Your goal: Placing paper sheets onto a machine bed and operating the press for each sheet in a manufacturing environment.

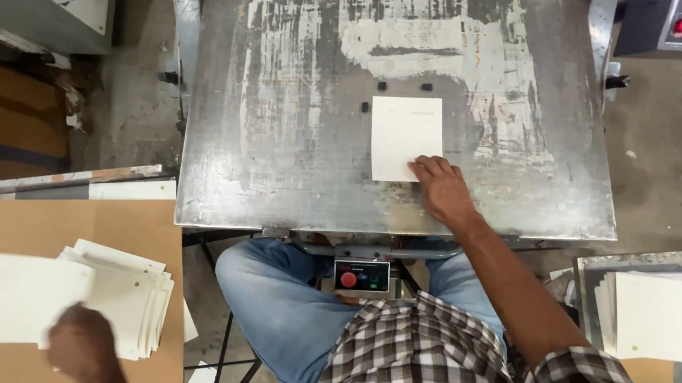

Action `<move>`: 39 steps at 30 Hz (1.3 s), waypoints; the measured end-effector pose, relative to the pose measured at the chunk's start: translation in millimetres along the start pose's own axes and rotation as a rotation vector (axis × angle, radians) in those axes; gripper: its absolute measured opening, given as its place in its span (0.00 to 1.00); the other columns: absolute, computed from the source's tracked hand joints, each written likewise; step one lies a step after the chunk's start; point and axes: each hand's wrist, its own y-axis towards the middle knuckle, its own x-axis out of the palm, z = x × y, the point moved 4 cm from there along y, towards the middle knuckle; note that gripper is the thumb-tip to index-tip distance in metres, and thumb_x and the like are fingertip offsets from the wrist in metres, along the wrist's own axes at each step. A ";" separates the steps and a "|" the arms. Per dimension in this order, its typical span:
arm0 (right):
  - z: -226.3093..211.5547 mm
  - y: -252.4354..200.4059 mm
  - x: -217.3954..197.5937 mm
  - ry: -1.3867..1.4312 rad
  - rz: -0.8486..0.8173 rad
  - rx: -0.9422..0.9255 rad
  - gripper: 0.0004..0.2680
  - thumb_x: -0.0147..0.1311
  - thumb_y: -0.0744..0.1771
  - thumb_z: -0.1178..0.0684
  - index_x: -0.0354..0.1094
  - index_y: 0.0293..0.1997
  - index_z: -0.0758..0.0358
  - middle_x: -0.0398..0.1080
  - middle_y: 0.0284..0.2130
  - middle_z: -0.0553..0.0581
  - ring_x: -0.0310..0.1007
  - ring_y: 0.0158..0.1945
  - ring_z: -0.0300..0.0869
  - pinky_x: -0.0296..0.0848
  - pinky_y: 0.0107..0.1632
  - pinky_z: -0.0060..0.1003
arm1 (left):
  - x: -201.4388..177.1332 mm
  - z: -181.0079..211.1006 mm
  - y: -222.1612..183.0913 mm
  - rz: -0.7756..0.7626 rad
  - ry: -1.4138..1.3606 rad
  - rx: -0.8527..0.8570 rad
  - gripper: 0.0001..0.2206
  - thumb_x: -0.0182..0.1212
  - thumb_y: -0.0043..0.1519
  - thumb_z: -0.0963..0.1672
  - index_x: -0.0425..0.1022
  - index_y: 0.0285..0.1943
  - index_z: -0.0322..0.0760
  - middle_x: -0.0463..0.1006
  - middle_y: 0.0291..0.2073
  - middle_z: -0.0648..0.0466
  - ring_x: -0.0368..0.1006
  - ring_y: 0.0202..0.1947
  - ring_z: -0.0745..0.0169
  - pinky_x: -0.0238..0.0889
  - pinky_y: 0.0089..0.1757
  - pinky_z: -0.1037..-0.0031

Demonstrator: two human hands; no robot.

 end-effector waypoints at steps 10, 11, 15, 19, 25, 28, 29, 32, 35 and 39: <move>1.5 21.6 2.8 0.032 -0.048 0.019 0.19 0.48 0.64 0.64 0.68 0.62 0.64 0.67 0.61 0.60 0.64 0.64 0.54 0.63 0.64 0.54 | -17.8 63.7 -44.3 -0.337 -0.559 -0.096 0.10 0.57 0.67 0.46 0.80 0.53 0.42 0.80 0.54 0.51 0.74 0.52 0.43 0.72 0.45 0.52; 2.1 21.9 3.5 0.031 -0.049 0.015 0.19 0.48 0.63 0.64 0.68 0.62 0.64 0.67 0.61 0.60 0.64 0.64 0.54 0.63 0.64 0.54 | -14.7 63.0 -44.4 -0.359 -0.557 -0.106 0.11 0.58 0.67 0.46 0.79 0.55 0.41 0.79 0.56 0.50 0.74 0.53 0.42 0.72 0.45 0.51; 5.8 20.5 12.3 0.011 -0.043 0.000 0.18 0.48 0.64 0.64 0.69 0.62 0.63 0.66 0.62 0.59 0.64 0.64 0.54 0.63 0.65 0.53 | -20.5 64.9 -44.4 -0.327 -0.525 -0.074 0.17 0.61 0.61 0.46 0.76 0.58 0.36 0.76 0.60 0.46 0.73 0.53 0.38 0.72 0.42 0.52; 7.9 20.2 17.9 0.001 -0.026 -0.002 0.17 0.48 0.65 0.63 0.69 0.61 0.62 0.66 0.62 0.60 0.63 0.65 0.54 0.62 0.64 0.55 | -41.8 82.3 -61.0 -0.237 -0.559 -0.053 0.19 0.60 0.59 0.45 0.75 0.60 0.34 0.76 0.61 0.44 0.74 0.51 0.38 0.71 0.44 0.53; -7.6 30.5 -10.9 0.012 -0.230 0.058 0.24 0.59 0.61 0.43 0.65 0.63 0.60 0.62 0.64 0.60 0.58 0.66 0.53 0.57 0.60 0.62 | -99.5 119.1 -108.2 -0.119 -0.763 0.019 0.16 0.59 0.60 0.41 0.74 0.58 0.32 0.76 0.55 0.43 0.74 0.51 0.37 0.70 0.50 0.53; 2.2 38.1 -1.3 0.002 -0.201 0.047 0.30 0.56 0.62 0.33 0.61 0.68 0.61 0.64 0.62 0.64 0.56 0.67 0.55 0.53 0.61 0.65 | -107.8 137.0 -142.5 -0.107 -0.863 0.056 0.16 0.59 0.57 0.40 0.74 0.55 0.32 0.77 0.51 0.42 0.74 0.49 0.36 0.69 0.49 0.53; 4.6 42.7 0.7 0.009 -0.202 0.079 0.29 0.51 0.65 0.31 0.59 0.70 0.60 0.66 0.61 0.65 0.57 0.68 0.55 0.52 0.60 0.67 | -98.5 142.1 -157.2 -0.165 -0.885 0.062 0.16 0.58 0.57 0.39 0.74 0.54 0.32 0.77 0.51 0.42 0.74 0.48 0.36 0.68 0.48 0.53; 10.2 61.1 6.5 0.011 -0.223 0.141 0.29 0.42 0.68 0.29 0.56 0.73 0.60 0.69 0.58 0.67 0.56 0.70 0.55 0.50 0.61 0.72 | -92.4 152.6 -183.3 -0.293 -0.963 0.076 0.15 0.57 0.57 0.39 0.75 0.54 0.33 0.76 0.51 0.42 0.74 0.47 0.36 0.68 0.47 0.55; 12.5 70.1 12.9 -0.004 -0.232 0.185 0.30 0.38 0.69 0.26 0.55 0.74 0.60 0.68 0.58 0.70 0.55 0.71 0.57 0.46 0.62 0.77 | -73.1 158.8 -211.0 -0.348 -1.081 0.109 0.16 0.57 0.56 0.39 0.74 0.54 0.32 0.75 0.53 0.41 0.74 0.49 0.35 0.69 0.48 0.56; -12.0 57.7 -17.7 0.052 -0.253 0.230 0.30 0.37 0.68 0.25 0.54 0.73 0.56 0.65 0.62 0.64 0.49 0.72 0.60 0.33 0.65 0.80 | -3.9 149.0 -262.6 -0.320 -1.151 0.153 0.17 0.59 0.54 0.39 0.75 0.53 0.30 0.74 0.54 0.40 0.76 0.47 0.36 0.71 0.45 0.57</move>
